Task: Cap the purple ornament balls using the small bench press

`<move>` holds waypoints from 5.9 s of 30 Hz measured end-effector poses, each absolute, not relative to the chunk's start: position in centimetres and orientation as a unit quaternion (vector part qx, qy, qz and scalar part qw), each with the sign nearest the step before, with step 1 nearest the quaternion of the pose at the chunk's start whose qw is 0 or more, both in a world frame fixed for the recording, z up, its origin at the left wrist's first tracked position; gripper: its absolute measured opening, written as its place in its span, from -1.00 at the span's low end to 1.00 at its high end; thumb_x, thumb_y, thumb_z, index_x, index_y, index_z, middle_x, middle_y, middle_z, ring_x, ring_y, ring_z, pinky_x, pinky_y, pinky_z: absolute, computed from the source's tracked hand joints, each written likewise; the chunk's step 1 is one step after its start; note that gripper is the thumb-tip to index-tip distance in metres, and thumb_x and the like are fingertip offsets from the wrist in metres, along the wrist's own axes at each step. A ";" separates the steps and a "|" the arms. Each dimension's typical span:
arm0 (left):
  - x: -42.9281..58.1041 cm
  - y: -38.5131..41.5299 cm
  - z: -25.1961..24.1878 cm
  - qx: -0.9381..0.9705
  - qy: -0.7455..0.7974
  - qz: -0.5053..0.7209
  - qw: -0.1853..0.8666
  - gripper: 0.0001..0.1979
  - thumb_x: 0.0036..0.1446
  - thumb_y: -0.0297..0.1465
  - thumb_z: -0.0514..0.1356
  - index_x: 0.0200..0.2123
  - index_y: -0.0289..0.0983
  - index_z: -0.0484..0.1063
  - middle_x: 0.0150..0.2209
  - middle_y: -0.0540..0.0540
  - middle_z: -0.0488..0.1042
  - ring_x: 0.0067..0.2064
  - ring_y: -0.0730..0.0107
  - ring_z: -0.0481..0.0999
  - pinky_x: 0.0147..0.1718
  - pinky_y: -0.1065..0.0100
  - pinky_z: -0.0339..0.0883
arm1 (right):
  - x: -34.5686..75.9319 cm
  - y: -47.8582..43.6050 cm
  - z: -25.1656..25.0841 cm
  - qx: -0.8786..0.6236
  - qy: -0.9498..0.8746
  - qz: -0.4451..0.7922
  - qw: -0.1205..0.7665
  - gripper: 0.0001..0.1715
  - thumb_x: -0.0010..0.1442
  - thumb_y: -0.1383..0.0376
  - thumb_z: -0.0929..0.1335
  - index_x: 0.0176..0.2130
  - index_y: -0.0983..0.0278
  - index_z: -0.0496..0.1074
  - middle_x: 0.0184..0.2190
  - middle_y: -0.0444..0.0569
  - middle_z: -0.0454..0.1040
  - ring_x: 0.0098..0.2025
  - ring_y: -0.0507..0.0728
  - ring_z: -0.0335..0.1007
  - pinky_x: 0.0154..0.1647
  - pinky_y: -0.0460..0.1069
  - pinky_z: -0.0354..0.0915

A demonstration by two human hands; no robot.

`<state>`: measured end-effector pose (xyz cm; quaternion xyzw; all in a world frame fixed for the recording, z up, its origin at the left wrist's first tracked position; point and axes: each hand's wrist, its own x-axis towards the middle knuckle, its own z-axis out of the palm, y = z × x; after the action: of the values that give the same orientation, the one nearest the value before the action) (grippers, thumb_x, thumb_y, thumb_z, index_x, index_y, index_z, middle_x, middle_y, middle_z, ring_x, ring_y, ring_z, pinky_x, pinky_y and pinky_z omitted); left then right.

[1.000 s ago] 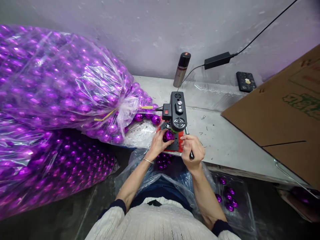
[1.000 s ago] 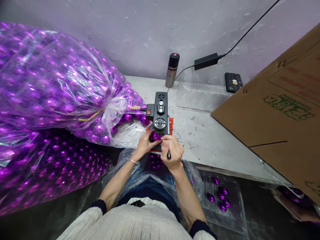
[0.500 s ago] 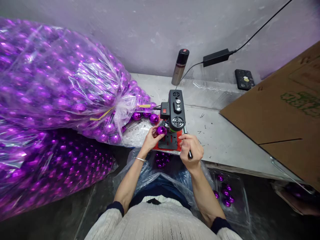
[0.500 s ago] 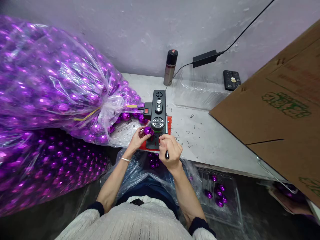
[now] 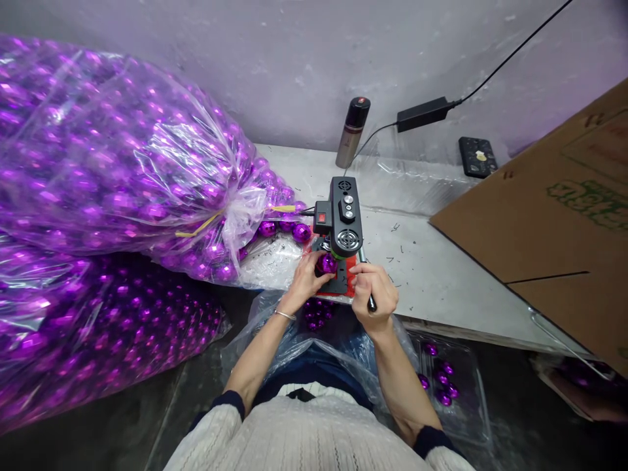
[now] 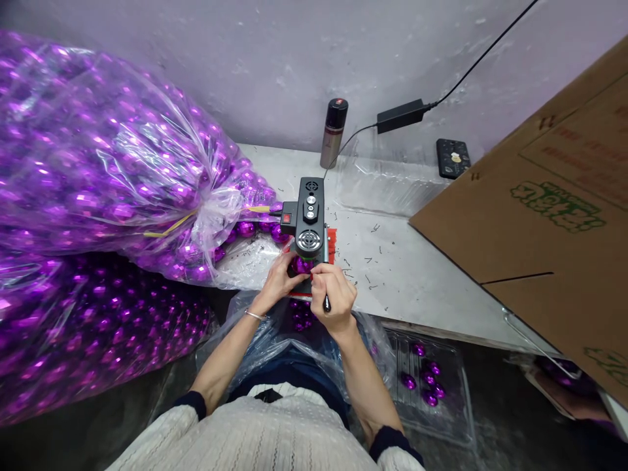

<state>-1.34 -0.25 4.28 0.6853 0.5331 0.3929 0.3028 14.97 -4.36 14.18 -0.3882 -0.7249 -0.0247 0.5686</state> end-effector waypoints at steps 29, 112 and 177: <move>-0.3 -0.6 0.6 0.715 0.484 0.456 0.215 -0.35 0.14 -0.09 0.38 0.23 -0.21 0.38 0.13 -0.27 0.52 0.16 0.03 0.53 0.16 -0.02 0.42 | 14.5 -4.0 9.6 -0.374 -0.698 -0.032 0.611 -0.72 0.43 0.31 0.18 -0.33 0.20 0.32 -0.38 -0.10 0.46 -0.40 0.02 0.42 -0.36 -0.04 0.36; -1.0 -1.7 3.7 0.563 0.549 0.465 0.406 -0.40 0.11 -0.18 0.41 0.18 -0.22 0.40 0.14 -0.23 0.55 0.16 0.04 0.56 0.20 0.02 0.39 | 14.5 -3.3 16.5 -0.398 -0.696 0.017 0.597 -0.70 0.36 0.43 0.23 -0.41 0.20 0.34 -0.49 -0.11 0.46 -0.43 0.05 0.43 -0.38 -0.03 0.31; -0.2 -0.4 0.6 0.683 0.499 0.470 0.251 -0.33 0.07 -0.14 0.44 0.20 -0.24 0.39 0.12 -0.29 0.55 0.17 -0.03 0.55 0.18 -0.10 0.41 | 13.7 -3.7 14.4 -0.416 -0.656 0.025 0.628 -0.69 0.37 0.40 0.21 -0.41 0.20 0.32 -0.47 -0.11 0.45 -0.40 0.05 0.45 -0.38 -0.01 0.32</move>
<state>-0.24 -0.36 0.63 0.6834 0.4992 0.4700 0.2507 13.72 -3.68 14.38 -0.4165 -0.6564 0.0253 0.6285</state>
